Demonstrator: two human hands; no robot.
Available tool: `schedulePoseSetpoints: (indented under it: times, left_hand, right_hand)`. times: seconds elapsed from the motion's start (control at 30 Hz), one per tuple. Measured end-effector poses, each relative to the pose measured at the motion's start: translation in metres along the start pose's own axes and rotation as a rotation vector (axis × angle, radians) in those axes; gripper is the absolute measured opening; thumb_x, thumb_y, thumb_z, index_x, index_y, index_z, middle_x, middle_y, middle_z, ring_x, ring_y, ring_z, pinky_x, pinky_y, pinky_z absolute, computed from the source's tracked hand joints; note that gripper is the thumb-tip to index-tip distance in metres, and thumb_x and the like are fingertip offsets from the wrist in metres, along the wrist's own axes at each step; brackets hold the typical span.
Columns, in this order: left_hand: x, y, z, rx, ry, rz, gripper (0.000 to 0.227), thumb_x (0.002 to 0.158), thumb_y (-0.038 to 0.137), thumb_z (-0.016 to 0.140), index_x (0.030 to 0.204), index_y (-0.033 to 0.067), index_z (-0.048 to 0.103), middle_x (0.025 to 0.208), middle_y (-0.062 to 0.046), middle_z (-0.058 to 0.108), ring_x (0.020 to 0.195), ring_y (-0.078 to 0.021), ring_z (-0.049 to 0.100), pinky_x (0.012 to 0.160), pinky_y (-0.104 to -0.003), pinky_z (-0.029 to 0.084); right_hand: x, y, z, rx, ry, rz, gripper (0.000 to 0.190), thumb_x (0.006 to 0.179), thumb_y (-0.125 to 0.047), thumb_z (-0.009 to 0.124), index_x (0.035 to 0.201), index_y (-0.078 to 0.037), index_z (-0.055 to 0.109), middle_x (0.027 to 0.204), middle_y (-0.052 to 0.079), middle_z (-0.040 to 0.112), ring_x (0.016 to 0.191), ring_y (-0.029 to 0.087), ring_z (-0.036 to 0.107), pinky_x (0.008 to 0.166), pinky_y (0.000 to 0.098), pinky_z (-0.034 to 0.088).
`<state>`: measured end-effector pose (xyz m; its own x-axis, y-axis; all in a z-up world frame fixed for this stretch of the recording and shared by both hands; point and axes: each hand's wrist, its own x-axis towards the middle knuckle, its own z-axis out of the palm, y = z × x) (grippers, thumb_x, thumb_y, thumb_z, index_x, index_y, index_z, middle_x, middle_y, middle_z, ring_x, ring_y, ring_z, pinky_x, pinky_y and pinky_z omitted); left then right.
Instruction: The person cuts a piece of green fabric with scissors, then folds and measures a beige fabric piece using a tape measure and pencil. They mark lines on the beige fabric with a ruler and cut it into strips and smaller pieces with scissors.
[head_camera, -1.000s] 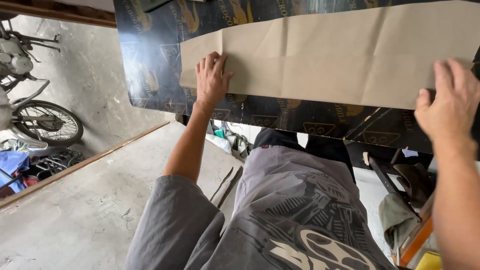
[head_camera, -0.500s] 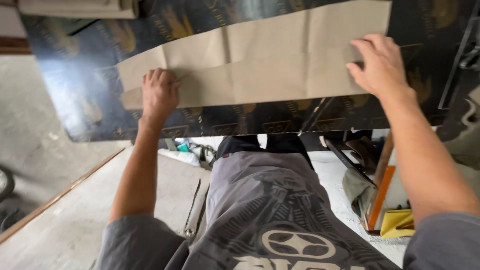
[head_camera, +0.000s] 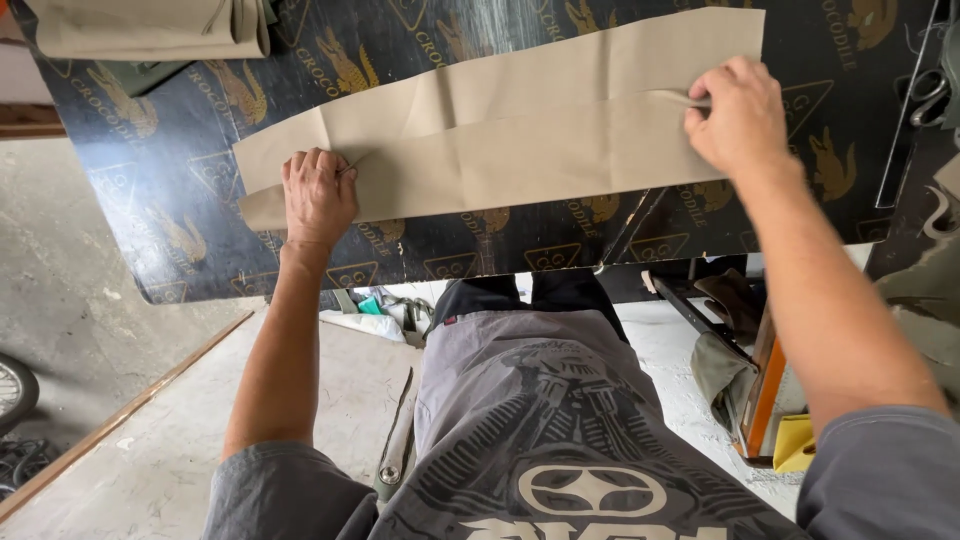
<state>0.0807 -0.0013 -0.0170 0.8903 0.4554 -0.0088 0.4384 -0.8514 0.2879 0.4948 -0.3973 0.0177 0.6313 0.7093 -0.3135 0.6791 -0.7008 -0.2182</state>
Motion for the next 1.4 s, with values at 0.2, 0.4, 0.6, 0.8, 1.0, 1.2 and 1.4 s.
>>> schedulePoseSetpoints:
  times: [0.2, 0.4, 0.6, 0.8, 1.0, 1.2, 1.4]
  left_hand:
    - [0.012, 0.122, 0.013, 0.003, 0.121, 0.008, 0.047, 0.098, 0.009, 0.064, 0.143, -0.0012, 0.053, 0.148, -0.028, 0.048, 0.143, -0.0451, 0.039, 0.118, -0.069, 0.013]
    - [0.013, 0.254, 0.093, -0.093, -0.055, 0.154, 0.052, 0.109, 0.028, 0.046, 0.159, 0.0120, 0.042, 0.170, -0.017, 0.025, 0.158, -0.0331, 0.019, 0.127, -0.056, 0.004]
    - [0.015, 0.260, 0.099, 0.018, -0.288, 0.103, 0.067, 0.111, 0.043, 0.039, 0.166, 0.0098, 0.024, 0.174, -0.016, 0.011, 0.160, -0.0340, 0.004, 0.128, -0.058, -0.003]
    - [0.017, 0.263, 0.097, 0.085, -0.164, 0.150, 0.071, 0.110, 0.046, 0.045, 0.164, 0.0050, 0.026, 0.171, -0.018, 0.018, 0.160, -0.0353, 0.015, 0.130, -0.058, 0.009]
    - [0.044, 0.300, 0.102, 0.026, -0.181, 0.064, 0.088, 0.080, 0.035, 0.064, 0.158, 0.0066, 0.037, 0.169, -0.020, 0.023, 0.157, -0.0407, 0.021, 0.125, -0.065, 0.019]
    - [0.049, 0.300, 0.057, 0.246, -0.340, 0.201, 0.086, 0.098, 0.052, 0.060, 0.167, 0.0192, 0.022, 0.172, -0.003, 0.012, 0.161, -0.0212, 0.011, 0.132, -0.049, 0.013]
    - [0.020, 0.200, 0.020, 0.283, -0.587, 0.123, 0.084, 0.112, 0.059, 0.042, 0.168, 0.0149, -0.002, 0.173, -0.009, -0.009, 0.161, -0.0242, -0.006, 0.131, -0.052, 0.000]
  right_hand:
    - [-0.063, -0.108, 0.047, 0.098, 0.470, -0.201, 0.046, 0.092, -0.010, 0.070, 0.137, -0.001, 0.064, 0.147, 0.028, 0.050, 0.138, 0.050, 0.044, 0.112, 0.0683, 0.027]
    - [-0.083, -0.146, 0.114, 0.144, 0.362, -0.164, 0.053, 0.101, -0.019, 0.058, 0.153, -0.013, 0.053, 0.169, 0.015, 0.027, 0.154, 0.040, 0.025, 0.120, 0.0659, 0.012]
    - [-0.092, -0.049, 0.117, 0.013, 0.392, -0.104, 0.060, 0.099, -0.018, 0.061, 0.158, -0.010, 0.049, 0.169, 0.016, 0.026, 0.154, 0.039, 0.022, 0.119, 0.0646, 0.008]
    - [-0.118, 0.036, 0.061, 0.007, 0.142, 0.196, 0.068, 0.110, -0.011, 0.055, 0.167, -0.008, 0.020, 0.172, 0.015, 0.010, 0.160, 0.036, 0.009, 0.126, 0.0644, 0.001]
    - [-0.090, -0.029, 0.057, 0.148, 0.381, -0.026, 0.053, 0.108, -0.003, 0.052, 0.159, 0.009, 0.044, 0.166, 0.030, 0.020, 0.154, 0.052, 0.016, 0.118, 0.0756, 0.006]
    - [-0.078, -0.087, 0.061, 0.195, 0.148, -0.050, 0.067, 0.110, -0.018, 0.042, 0.164, 0.020, 0.040, 0.171, 0.031, 0.016, 0.155, 0.048, 0.004, 0.115, 0.0702, -0.008]
    - [-0.080, -0.093, 0.060, 0.165, 0.179, -0.059, 0.066, 0.109, -0.008, 0.047, 0.165, 0.023, 0.033, 0.169, 0.033, 0.013, 0.153, 0.050, 0.003, 0.116, 0.0712, -0.007]
